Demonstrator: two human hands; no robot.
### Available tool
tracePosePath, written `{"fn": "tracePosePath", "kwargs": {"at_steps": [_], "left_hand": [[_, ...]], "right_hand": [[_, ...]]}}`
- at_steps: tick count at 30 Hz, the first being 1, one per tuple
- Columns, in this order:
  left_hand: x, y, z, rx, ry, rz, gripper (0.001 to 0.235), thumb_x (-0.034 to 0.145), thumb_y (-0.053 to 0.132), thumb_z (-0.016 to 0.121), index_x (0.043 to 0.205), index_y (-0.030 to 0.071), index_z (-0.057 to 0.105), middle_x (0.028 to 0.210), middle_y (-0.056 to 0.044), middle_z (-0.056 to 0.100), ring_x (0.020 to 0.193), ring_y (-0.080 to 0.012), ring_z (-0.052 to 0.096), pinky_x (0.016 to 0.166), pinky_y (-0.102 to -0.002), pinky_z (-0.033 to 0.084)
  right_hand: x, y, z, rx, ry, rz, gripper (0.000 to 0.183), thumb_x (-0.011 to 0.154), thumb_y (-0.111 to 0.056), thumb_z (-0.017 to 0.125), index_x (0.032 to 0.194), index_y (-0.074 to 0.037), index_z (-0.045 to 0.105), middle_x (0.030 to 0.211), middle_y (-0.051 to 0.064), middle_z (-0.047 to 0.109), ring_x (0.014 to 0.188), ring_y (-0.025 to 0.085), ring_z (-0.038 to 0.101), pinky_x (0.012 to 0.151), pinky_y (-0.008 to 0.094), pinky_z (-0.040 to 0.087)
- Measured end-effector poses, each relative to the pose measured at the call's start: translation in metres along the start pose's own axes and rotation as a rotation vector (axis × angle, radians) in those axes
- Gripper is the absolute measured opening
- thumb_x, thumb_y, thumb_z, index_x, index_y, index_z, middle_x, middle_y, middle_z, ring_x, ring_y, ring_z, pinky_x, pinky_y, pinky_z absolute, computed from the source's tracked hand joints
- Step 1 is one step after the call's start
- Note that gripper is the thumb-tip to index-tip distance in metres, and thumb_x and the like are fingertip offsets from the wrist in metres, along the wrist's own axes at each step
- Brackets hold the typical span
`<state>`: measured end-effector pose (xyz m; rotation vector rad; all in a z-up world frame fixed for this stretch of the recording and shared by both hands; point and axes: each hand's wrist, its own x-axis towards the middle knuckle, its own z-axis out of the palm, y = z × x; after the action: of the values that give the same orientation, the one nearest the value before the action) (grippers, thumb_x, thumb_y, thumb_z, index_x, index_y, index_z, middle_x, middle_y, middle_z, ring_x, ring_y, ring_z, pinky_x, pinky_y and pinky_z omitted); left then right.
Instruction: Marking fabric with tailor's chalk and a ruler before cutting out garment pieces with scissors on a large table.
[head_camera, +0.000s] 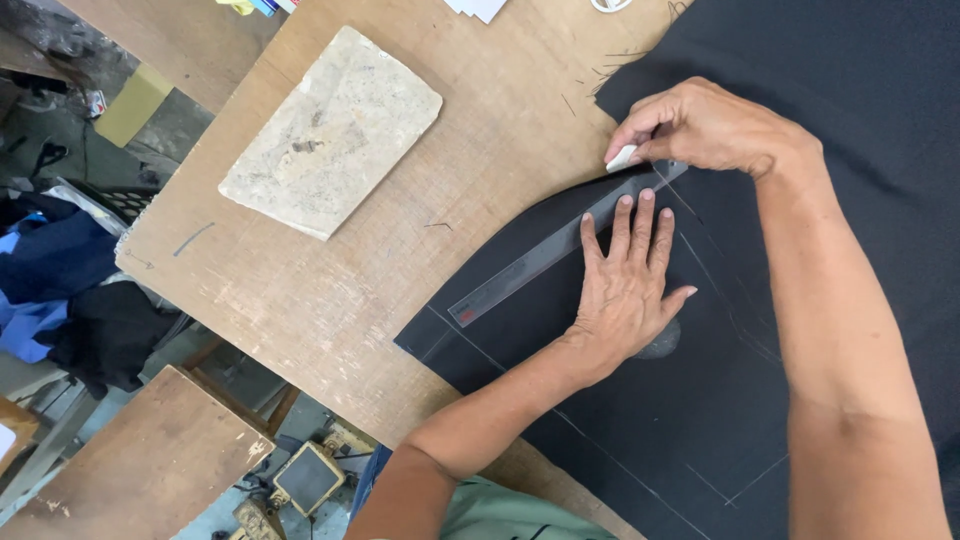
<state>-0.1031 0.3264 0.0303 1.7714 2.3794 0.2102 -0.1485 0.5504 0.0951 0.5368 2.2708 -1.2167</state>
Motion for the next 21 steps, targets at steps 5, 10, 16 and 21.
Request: {"fn": "tracePosePath", "kwargs": {"at_steps": [5,10,16,21], "left_hand": [[0.002,0.002,0.001,0.062,-0.025,0.005,0.101,0.102,0.083,0.047,0.171,0.011,0.033,0.179,-0.021,0.025,0.166,-0.0376,0.03,0.125,-0.067,0.039],[0.003,0.002,0.001,0.071,-0.051,0.014,0.103,0.102,0.084,0.047,0.172,0.011,0.029,0.179,-0.022,0.021,0.167,-0.0398,0.026,0.126,-0.068,0.037],[0.002,0.002,0.0,0.114,-0.064,0.008,0.104,0.103,0.085,0.045,0.173,0.009,0.027,0.179,-0.022,0.022,0.167,-0.04,0.024,0.127,-0.067,0.037],[0.002,0.004,0.003,0.091,-0.055,0.004,0.106,0.102,0.085,0.047,0.172,0.008,0.028,0.179,-0.022,0.021,0.167,-0.0408,0.021,0.127,-0.068,0.035]], "right_hand": [[-0.004,0.004,0.0,0.01,0.052,-0.019,0.021,0.096,-0.004,0.077,0.112,-0.014,0.087,0.109,0.0,0.085,0.102,0.012,0.078,0.093,0.027,0.058],[-0.007,0.008,-0.003,0.04,0.075,0.066,0.027,0.094,0.0,0.079,0.115,-0.014,0.087,0.11,0.001,0.085,0.102,0.013,0.077,0.092,0.026,0.058],[-0.005,0.004,0.002,0.04,0.091,0.006,0.024,0.093,-0.001,0.08,0.113,-0.013,0.087,0.107,0.002,0.086,0.101,0.012,0.079,0.093,0.026,0.059],[-0.003,-0.004,0.01,0.019,0.07,-0.089,0.019,0.093,-0.01,0.082,0.111,-0.012,0.087,0.105,0.0,0.086,0.098,0.01,0.08,0.093,0.025,0.059]]}}
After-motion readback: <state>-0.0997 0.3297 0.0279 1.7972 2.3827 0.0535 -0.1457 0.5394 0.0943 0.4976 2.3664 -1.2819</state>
